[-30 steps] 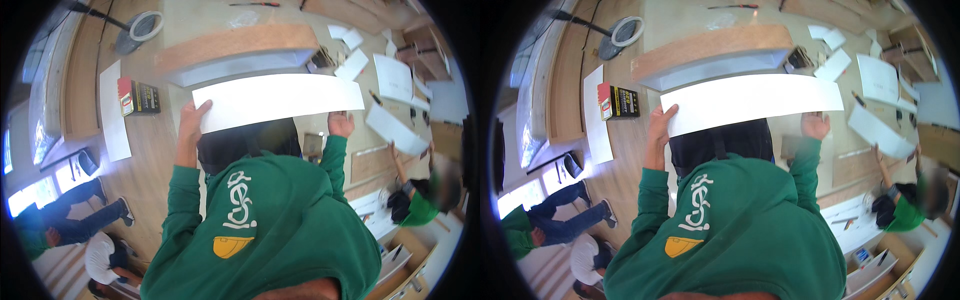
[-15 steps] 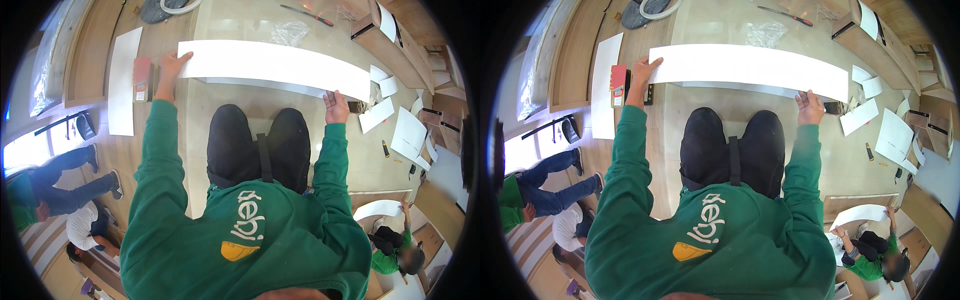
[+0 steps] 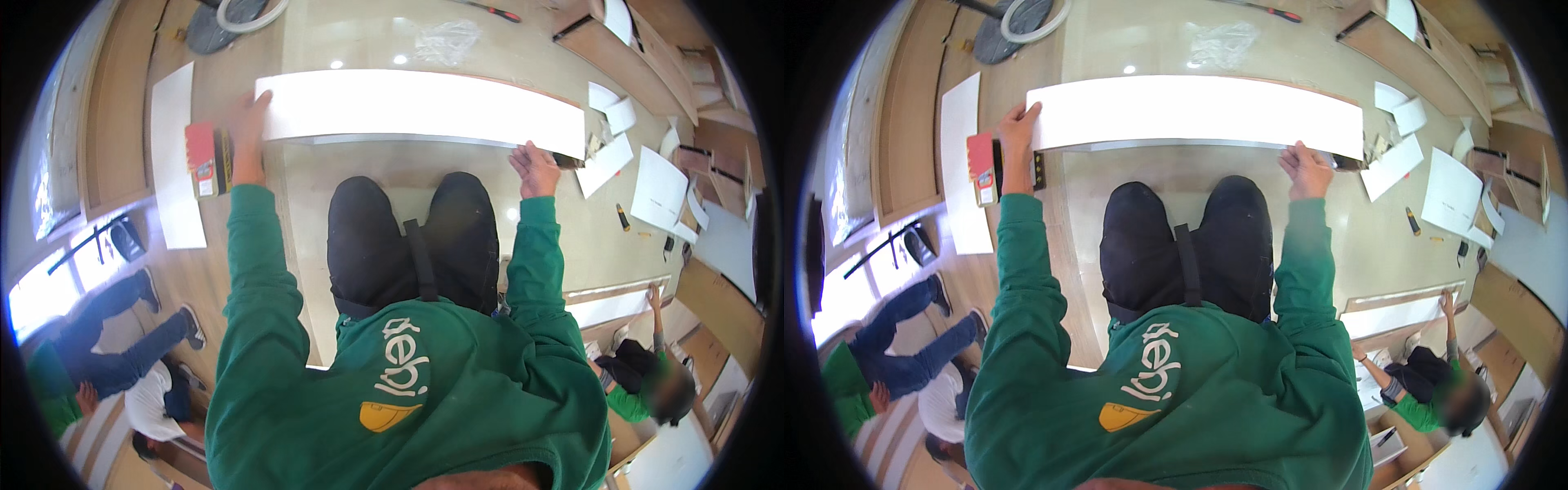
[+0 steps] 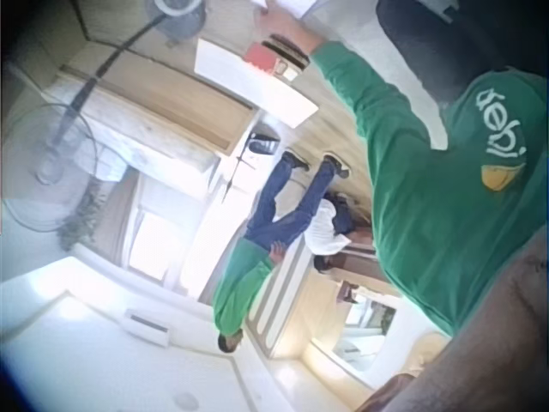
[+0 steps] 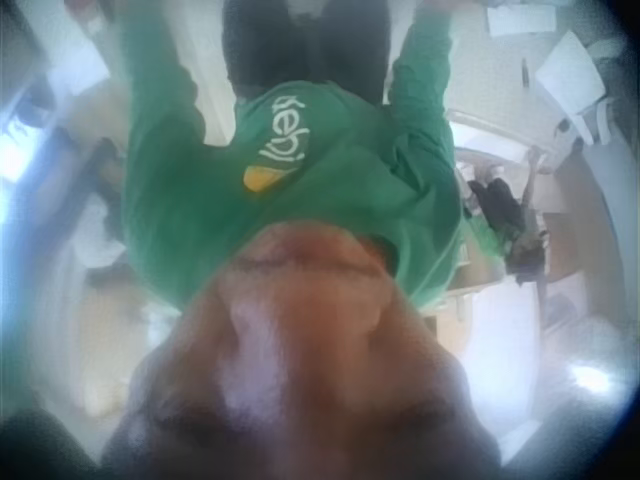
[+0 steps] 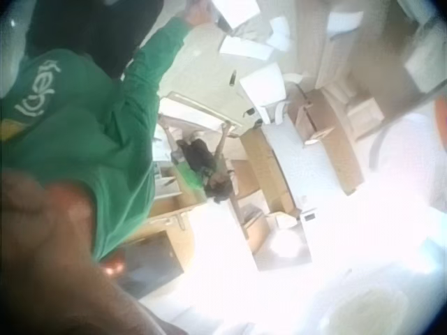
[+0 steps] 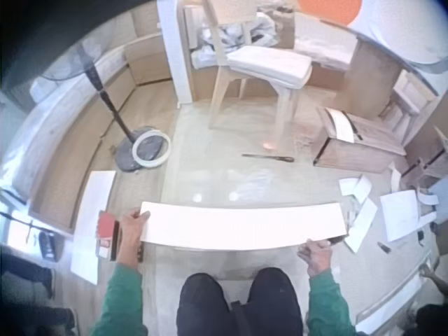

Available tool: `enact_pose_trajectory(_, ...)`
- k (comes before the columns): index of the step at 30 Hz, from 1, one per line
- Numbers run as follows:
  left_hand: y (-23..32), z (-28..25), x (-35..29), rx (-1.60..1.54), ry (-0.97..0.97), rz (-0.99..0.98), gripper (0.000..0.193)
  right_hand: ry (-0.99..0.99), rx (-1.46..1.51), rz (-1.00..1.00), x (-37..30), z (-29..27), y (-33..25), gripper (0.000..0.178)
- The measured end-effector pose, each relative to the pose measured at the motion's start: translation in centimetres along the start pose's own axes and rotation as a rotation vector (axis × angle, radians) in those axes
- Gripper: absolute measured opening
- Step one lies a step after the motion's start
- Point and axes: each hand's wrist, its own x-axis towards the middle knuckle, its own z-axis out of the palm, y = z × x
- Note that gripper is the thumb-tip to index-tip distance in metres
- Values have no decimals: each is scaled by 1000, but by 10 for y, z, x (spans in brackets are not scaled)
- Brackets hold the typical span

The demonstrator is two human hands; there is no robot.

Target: The person applies adhesive to a white rectangular panel using a red applicator, then presses it onto a wooden board. They smooth the surface and handle additional white panels and tools on the floor.

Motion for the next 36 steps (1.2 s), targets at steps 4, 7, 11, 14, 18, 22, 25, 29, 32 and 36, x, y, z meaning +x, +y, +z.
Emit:
enact_pose_trajectory(4, -37, -5, 12, -144, -205, -253, 67, -54, 21, 41, -1, 10, 6, 22)
enact_pose_trajectory(7, -46, -5, 5, -228, -173, -215, 60, 33, 1, -44, -2, 17, 7, 19)
enact_pose_trajectory(11, -37, -8, 5, -418, -295, -255, 42, 79, -19, -27, -7, 19, 3, 19)
enact_pose_trajectory(14, -30, -9, 8, -450, -287, -358, 37, 100, -78, -91, -6, 19, 0, 21)
enact_pose_trajectory(18, -31, -5, 4, -223, -223, -256, 40, 119, -100, -140, 9, 10, -8, 24)
enact_pose_trajectory(22, -36, -1, -5, -246, -181, -238, 42, 46, -261, -13, 17, 0, -10, 24)
enact_pose_trajectory(25, -32, -2, -6, 35, -104, -98, 45, 8, -182, 23, 12, 0, -8, 25)
enact_pose_trajectory(29, -17, 8, -8, -59, -106, -171, 45, 65, -130, 35, 6, 4, 3, 25)
enact_pose_trajectory(32, -6, 8, -15, 67, -109, -181, 46, 70, -122, -56, 5, 4, 5, 24)
enact_pose_trajectory(36, 10, 4, -18, -135, -122, -217, 40, 55, -143, -18, 6, 4, 1, 24)
